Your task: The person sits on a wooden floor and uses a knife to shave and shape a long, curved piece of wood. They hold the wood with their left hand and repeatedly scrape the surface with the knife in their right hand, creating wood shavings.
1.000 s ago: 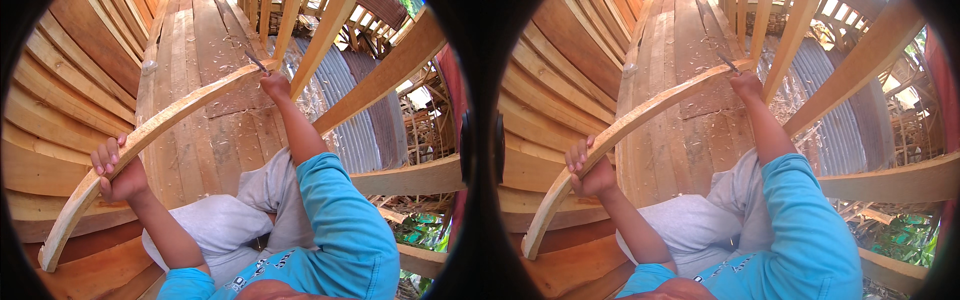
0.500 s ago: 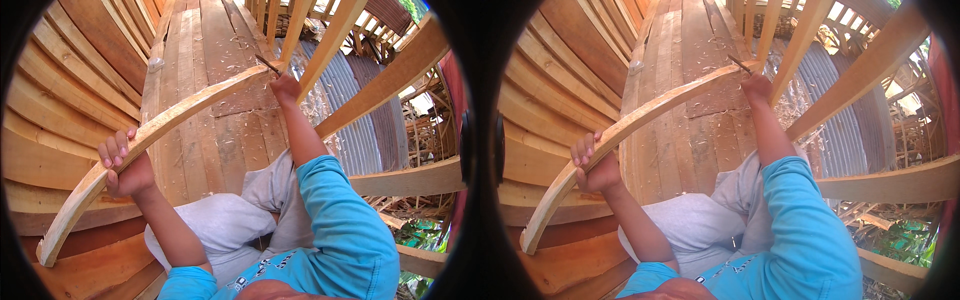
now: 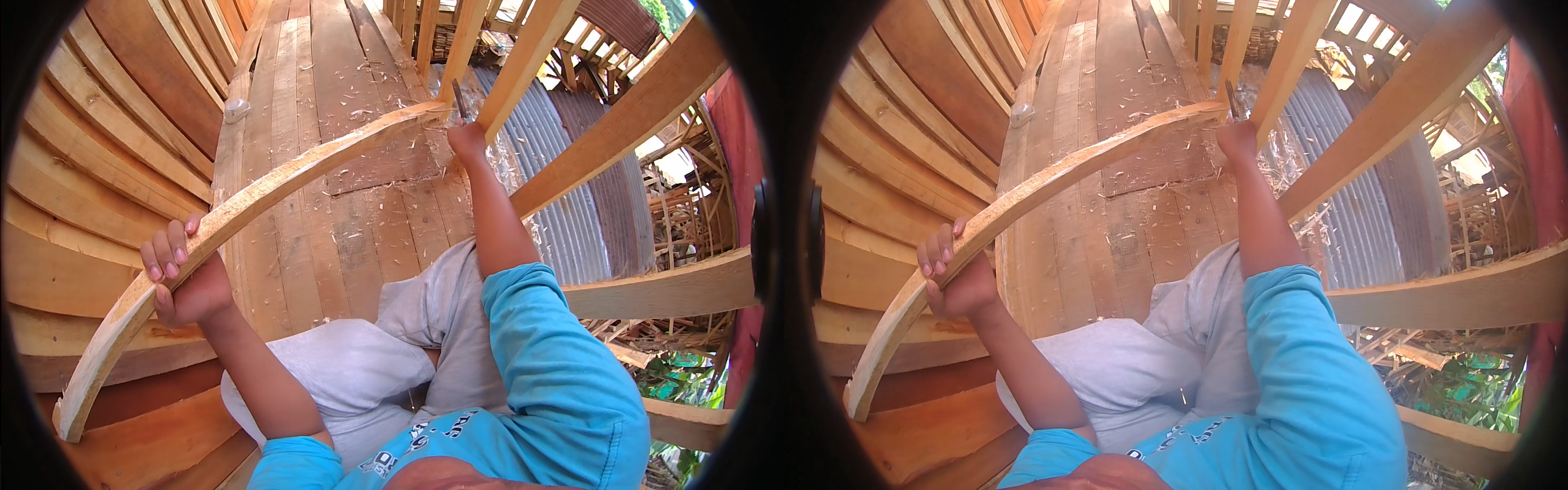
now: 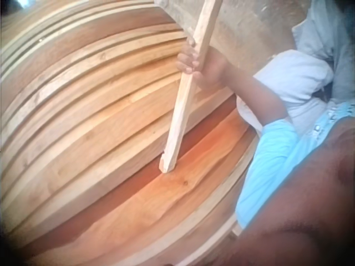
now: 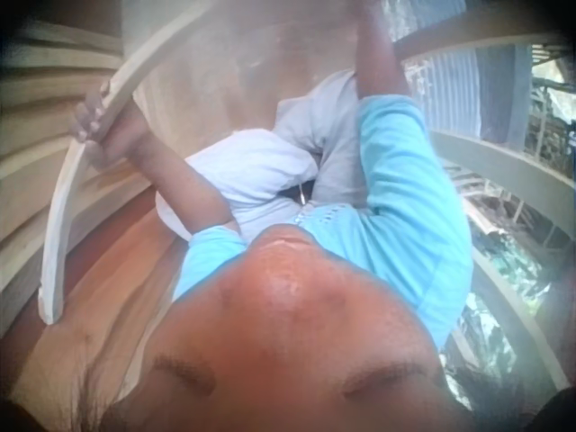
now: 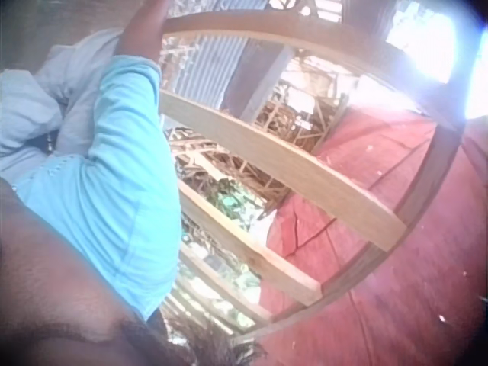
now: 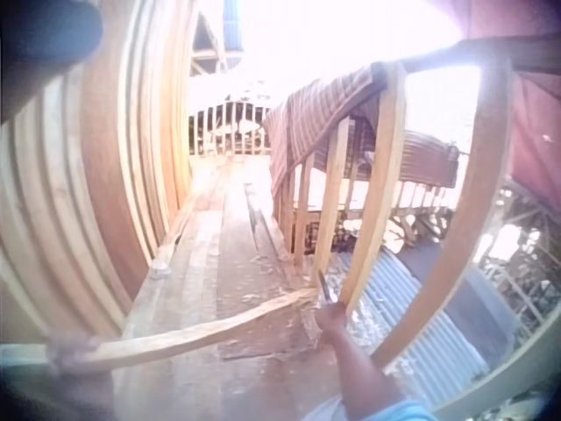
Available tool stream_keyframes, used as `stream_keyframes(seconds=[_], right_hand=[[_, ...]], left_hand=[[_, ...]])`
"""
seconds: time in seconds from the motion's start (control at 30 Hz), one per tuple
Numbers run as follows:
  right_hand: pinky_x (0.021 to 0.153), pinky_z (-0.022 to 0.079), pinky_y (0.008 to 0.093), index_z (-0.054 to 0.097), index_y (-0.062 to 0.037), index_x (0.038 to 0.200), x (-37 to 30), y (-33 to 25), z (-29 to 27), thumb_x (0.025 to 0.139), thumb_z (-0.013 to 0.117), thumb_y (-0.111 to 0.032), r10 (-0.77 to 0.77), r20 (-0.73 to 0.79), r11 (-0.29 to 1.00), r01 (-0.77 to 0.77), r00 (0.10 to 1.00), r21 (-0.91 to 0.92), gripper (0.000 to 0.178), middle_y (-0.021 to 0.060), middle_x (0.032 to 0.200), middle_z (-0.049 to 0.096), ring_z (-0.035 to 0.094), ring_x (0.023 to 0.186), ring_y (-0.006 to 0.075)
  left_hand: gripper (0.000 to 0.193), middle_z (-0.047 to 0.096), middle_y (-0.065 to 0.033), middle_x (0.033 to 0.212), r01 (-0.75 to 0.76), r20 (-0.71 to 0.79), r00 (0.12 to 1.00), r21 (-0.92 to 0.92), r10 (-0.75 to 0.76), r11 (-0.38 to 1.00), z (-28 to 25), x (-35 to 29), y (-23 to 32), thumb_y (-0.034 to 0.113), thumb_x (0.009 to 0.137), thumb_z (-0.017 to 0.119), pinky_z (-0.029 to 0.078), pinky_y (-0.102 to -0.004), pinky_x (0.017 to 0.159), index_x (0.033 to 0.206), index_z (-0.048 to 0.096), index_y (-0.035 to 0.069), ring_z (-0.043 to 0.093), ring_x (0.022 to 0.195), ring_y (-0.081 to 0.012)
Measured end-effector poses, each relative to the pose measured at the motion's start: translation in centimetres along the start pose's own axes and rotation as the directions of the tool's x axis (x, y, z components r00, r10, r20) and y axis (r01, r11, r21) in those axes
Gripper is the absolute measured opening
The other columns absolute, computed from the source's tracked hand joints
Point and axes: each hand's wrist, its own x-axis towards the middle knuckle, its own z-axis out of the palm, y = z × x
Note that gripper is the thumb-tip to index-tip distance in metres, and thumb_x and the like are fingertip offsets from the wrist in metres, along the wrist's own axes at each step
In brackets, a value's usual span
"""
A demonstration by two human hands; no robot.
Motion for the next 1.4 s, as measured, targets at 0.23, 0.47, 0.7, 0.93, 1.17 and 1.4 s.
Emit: stream_keyframes(seconds=[0.23,0.47,0.7,0.93,1.17,1.4], right_hand=[[0.037,0.035,0.0380,0.048,-0.0026,0.076,-0.6,-0.2,2.9,0.090,0.048,-0.023,0.248,0.589,0.872,-0.442,0.769,0.210,0.024,0.0077,0.060,0.048,0.043,0.043,0.0190],[0.046,0.044,0.0436,0.057,0.0011,0.078,0.5,0.8,6.4,0.086,0.053,-0.021,0.059,0.312,0.889,-0.192,0.948,0.416,0.024,0.0148,0.060,0.052,0.051,0.046,0.0287],[0.074,0.051,0.0463,0.066,-0.0006,0.084,-0.8,-1.8,5.5,0.079,0.061,-0.014,-0.495,-0.425,0.855,0.512,0.758,-0.083,0.016,0.0178,0.076,0.064,0.063,0.083,0.0400],[0.066,0.051,0.0420,0.063,0.0021,0.076,0.8,-0.2,6.5,0.076,0.065,-0.012,-0.364,-0.177,0.897,0.395,0.915,0.200,0.014,0.0194,0.072,0.064,0.064,0.069,0.0349],[0.051,0.058,0.0356,0.054,0.0028,0.073,3.0,0.2,7.7,0.077,0.064,0.005,-0.087,0.088,0.833,0.024,0.992,0.553,0.011,0.0108,0.067,0.062,0.065,0.053,0.0226],[0.054,0.056,0.0353,0.065,0.0027,0.084,3.1,1.6,7.1,0.069,0.071,-0.006,0.142,0.449,0.918,-0.288,0.882,0.274,0.019,0.0214,0.087,0.068,0.070,0.067,0.0299]], left_hand=[[0.030,0.047,0.0111,0.071,-0.004,-0.006,1.000,0.052,0.005,0.999,-0.1,0.0,0.4,0.021,0.069,0.076,0.031,-0.0321,0.097,0.077,0.047,0.023,0.049,0.079,-0.0080],[0.029,0.050,0.0122,0.070,-0.001,0.002,1.000,0.030,0.001,1.000,-0.1,0.0,0.1,0.019,0.069,0.076,0.034,-0.0312,0.094,0.077,0.049,0.023,0.049,0.079,-0.0074],[0.029,0.050,0.0119,0.070,-0.003,-0.016,1.000,0.047,0.003,0.999,-0.1,-0.2,0.4,0.018,0.069,0.076,0.033,-0.0317,0.096,0.077,0.049,0.022,0.049,0.080,-0.0078],[0.029,0.048,0.0114,0.071,-0.003,-0.004,1.000,0.044,0.003,0.999,-0.1,-0.2,0.3,0.018,0.069,0.075,0.033,-0.0322,0.097,0.077,0.048,0.022,0.049,0.080,-0.0081],[0.029,0.048,0.0113,0.070,-0.004,-0.014,1.000,0.045,0.005,0.999,-0.1,-0.1,0.2,0.019,0.069,0.075,0.033,-0.0326,0.096,0.077,0.048,0.022,0.049,0.080,-0.0085],[0.029,0.049,0.0113,0.070,-0.006,-0.015,1.000,0.018,0.006,1.000,0.2,0.1,-0.2,0.020,0.068,0.076,0.033,-0.0325,0.096,0.078,0.048,0.022,0.049,0.080,-0.0088]])
